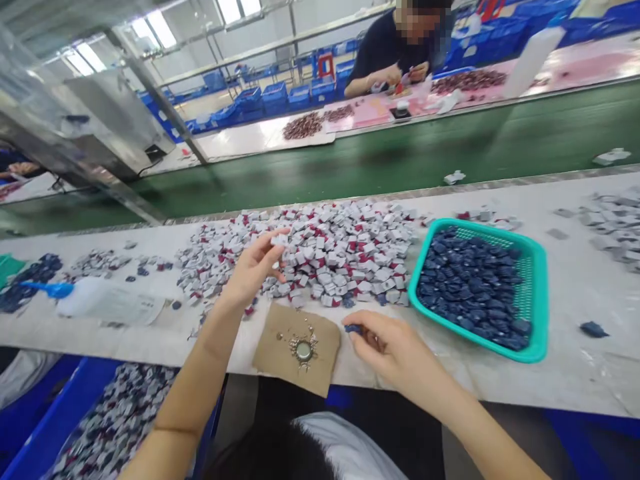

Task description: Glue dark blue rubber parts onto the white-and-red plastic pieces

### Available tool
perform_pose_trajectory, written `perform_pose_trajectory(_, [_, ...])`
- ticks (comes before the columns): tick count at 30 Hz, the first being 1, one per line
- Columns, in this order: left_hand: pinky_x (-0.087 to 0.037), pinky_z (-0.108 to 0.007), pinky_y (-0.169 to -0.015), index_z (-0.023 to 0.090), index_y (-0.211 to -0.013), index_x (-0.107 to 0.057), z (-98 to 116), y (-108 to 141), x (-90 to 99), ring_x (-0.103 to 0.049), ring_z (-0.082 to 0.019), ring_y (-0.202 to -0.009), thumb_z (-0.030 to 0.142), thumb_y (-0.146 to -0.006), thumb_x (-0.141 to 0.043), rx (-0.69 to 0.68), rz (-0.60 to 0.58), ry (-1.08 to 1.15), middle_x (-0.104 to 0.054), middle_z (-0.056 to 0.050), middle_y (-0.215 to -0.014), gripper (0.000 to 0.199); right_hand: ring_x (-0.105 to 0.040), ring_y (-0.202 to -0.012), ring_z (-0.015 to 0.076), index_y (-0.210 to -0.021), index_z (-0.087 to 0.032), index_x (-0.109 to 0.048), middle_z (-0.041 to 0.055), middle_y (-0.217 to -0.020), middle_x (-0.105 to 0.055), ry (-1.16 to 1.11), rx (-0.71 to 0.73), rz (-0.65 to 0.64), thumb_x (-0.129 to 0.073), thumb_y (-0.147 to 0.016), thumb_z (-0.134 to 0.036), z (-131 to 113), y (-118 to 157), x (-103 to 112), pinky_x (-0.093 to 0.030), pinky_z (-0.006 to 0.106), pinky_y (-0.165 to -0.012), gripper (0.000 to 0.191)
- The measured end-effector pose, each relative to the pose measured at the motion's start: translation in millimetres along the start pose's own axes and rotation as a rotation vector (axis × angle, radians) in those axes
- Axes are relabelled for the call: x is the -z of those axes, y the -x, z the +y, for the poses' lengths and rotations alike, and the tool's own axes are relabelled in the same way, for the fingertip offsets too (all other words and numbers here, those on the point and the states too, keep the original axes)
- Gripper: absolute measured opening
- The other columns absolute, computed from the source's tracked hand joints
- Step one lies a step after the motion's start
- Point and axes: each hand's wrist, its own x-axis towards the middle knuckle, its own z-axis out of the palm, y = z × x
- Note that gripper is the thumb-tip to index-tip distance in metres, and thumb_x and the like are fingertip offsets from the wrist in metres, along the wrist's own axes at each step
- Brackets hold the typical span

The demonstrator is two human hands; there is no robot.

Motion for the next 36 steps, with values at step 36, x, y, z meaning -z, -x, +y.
perform_pose_trajectory(36, [-0.054, -0.02, -0.058, 0.015, -0.085, -0.064, -47, 142, -9.7, -0.066, -0.013, -0.07, 0.025, -0.055, -0.086, 0.414, 0.27, 0.623, -0.073, -0.004, -0.08, 0.038, -0.064, -0.071, 0.0121, -0.099, -0.02, -0.06, 0.0019, -0.085, -0.067, -0.143, 0.18, 0.004, -0.054, -0.092, -0.032, -56, -17, -62, -0.051, 0.018, -0.057, 0.015])
